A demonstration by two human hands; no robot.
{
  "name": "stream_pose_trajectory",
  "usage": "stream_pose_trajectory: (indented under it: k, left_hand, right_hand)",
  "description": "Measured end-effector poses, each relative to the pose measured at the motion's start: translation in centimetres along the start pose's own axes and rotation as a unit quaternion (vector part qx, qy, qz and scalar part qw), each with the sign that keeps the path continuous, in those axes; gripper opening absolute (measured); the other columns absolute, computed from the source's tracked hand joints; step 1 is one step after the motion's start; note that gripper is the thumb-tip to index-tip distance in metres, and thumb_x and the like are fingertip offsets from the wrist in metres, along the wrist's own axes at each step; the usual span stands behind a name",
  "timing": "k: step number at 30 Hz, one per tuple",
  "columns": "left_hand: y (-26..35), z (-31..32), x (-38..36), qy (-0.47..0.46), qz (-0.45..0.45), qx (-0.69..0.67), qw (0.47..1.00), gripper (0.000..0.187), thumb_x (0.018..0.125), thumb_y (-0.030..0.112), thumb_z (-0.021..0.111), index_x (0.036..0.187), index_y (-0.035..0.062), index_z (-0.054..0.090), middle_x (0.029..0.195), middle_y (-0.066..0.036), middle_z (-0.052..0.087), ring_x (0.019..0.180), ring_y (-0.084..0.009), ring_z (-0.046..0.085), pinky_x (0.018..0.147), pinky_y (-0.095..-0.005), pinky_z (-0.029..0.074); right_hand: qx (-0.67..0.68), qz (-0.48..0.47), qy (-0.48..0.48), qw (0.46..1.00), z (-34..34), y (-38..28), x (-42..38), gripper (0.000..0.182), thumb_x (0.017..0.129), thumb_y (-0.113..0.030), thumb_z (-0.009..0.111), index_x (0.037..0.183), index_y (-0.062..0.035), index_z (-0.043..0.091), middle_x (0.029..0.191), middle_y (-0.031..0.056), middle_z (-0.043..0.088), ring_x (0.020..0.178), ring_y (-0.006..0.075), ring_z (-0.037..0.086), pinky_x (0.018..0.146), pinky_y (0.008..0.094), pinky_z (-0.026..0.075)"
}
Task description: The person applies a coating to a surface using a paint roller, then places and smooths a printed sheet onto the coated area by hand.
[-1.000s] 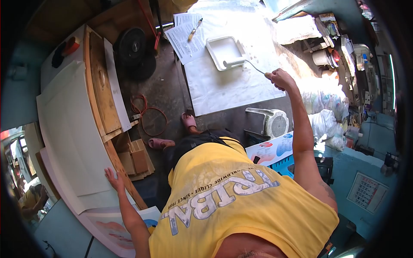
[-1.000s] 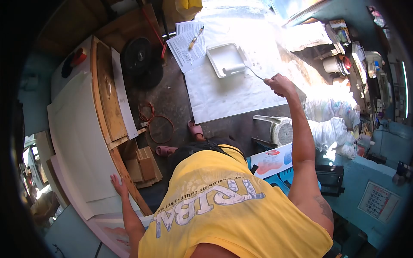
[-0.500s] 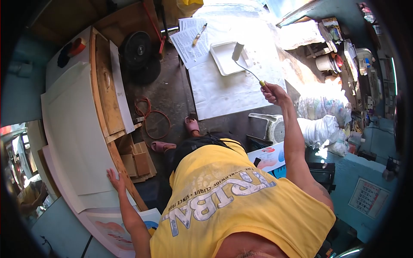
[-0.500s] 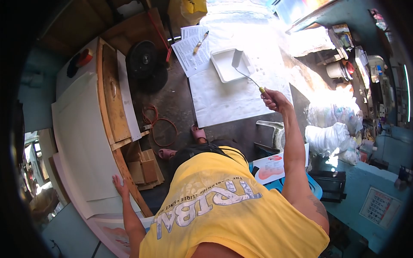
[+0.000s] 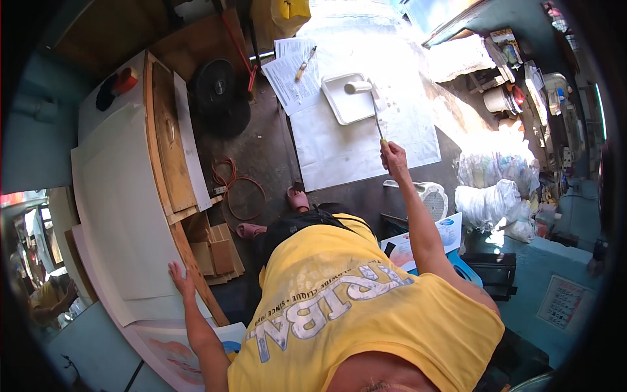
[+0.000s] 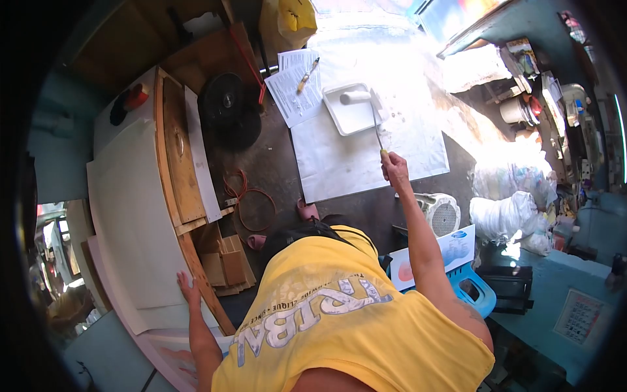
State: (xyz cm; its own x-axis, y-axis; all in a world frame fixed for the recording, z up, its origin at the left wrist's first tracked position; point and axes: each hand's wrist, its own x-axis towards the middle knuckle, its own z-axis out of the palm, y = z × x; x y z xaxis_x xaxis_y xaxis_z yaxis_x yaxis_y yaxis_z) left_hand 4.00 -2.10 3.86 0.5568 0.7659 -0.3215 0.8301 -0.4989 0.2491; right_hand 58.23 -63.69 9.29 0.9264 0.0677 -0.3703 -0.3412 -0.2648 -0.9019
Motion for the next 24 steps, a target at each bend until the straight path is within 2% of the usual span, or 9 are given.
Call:
stream_pose_trajectory:
  k: [1,2,5,11,14,17,18,24]
  left_hand:
    - [0.3,-0.1,0.0,-0.003,-0.003,-0.001,1.0,0.068,0.096,0.019,0.066,0.156,0.0084,0.037,0.166,-0.017,0.024,0.152,-0.0425,0.021,0.124,-0.0464,0.022]
    - [0.5,-0.2,0.0,-0.007,-0.006,-0.002,1.0,0.068,0.096,0.02,0.066,0.156,0.0085,0.036,0.166,-0.017,0.023,0.152,-0.0425,0.021,0.124,-0.0464,0.021]
    - [0.2,-0.4,0.2,-0.022,-0.009,0.004,1.0,0.069,0.096,0.021,0.066,0.156,0.0087,0.035,0.166,-0.016,0.022,0.152,-0.0414,0.02,0.124,-0.0458,0.021]
    - [0.0,-0.7,0.6,-0.048,-0.026,0.013,0.998,0.073,0.094,0.023,0.068,0.157,0.0095,0.034,0.167,-0.015,0.022,0.153,-0.0384,0.021,0.125,-0.0433,0.021]
    - [0.2,-1.0,0.8,-0.062,-0.03,0.015,0.998,0.074,0.093,0.024,0.069,0.157,0.01,0.034,0.167,-0.014,0.022,0.153,-0.0383,0.022,0.125,-0.0429,0.022]
    - [0.2,-1.3,1.0,-0.074,-0.03,0.023,0.997,0.075,0.093,0.024,0.069,0.158,0.0105,0.033,0.167,-0.015,0.021,0.152,-0.0385,0.022,0.125,-0.0428,0.021]
    - [0.3,-1.4,1.0,-0.077,-0.031,0.025,0.996,0.075,0.093,0.024,0.069,0.158,0.0106,0.033,0.167,-0.015,0.021,0.152,-0.0385,0.022,0.125,-0.0427,0.021]
    - [-0.3,-1.1,0.9,-0.071,-0.019,0.014,0.997,0.075,0.093,0.022,0.069,0.157,0.0093,0.033,0.167,-0.016,0.02,0.153,-0.039,0.021,0.125,-0.0434,0.021]
  right_hand:
    - [-0.038,-0.072,0.034,0.996,0.1,2.1,0.7,0.04,0.097,-0.035,0.069,0.071,-0.0077,0.056,0.055,-0.0033,0.049,0.042,0.0053,0.041,0.039,0.0258,0.031]
    - [-0.063,-0.099,0.078,0.99,0.5,3.3,0.8,0.038,0.095,-0.029,0.073,0.07,-0.0056,0.056,0.055,-0.0039,0.048,0.046,0.0043,0.04,0.043,0.0269,0.031]
    - [-0.174,-0.177,0.159,0.956,1.6,3.4,-0.3,0.03,0.089,-0.027,0.079,0.08,-0.003,0.064,0.056,-0.0035,0.047,0.054,0.0058,0.041,0.05,0.0276,0.036]
    - [-0.144,-0.174,0.192,0.955,2.6,5.0,0.2,0.032,0.087,-0.029,0.081,0.08,-0.0025,0.064,0.056,-0.0018,0.05,0.054,0.0078,0.044,0.052,0.0277,0.039]
    - [-0.16,-0.164,0.179,0.957,1.9,6.6,1.6,0.032,0.093,-0.028,0.075,0.077,-0.0036,0.063,0.057,-0.004,0.049,0.051,0.0042,0.041,0.046,0.0248,0.033]
    - [-0.065,-0.042,0.117,0.99,1.5,3.8,1.3,0.037,0.096,-0.033,0.072,0.074,-0.0053,0.062,0.055,-0.0027,0.05,0.045,0.0056,0.043,0.041,0.0249,0.032]
    - [-0.054,-0.035,0.108,0.992,1.3,3.0,1.4,0.041,0.098,-0.037,0.068,0.073,-0.0054,0.061,0.053,-0.002,0.05,0.041,0.0057,0.043,0.037,0.0247,0.03]
    - [-0.034,-0.039,0.077,0.996,-0.4,-0.7,0.8,0.045,0.1,-0.038,0.064,0.072,-0.0038,0.06,0.047,-0.0025,0.045,0.036,0.006,0.038,0.035,0.0256,0.026]
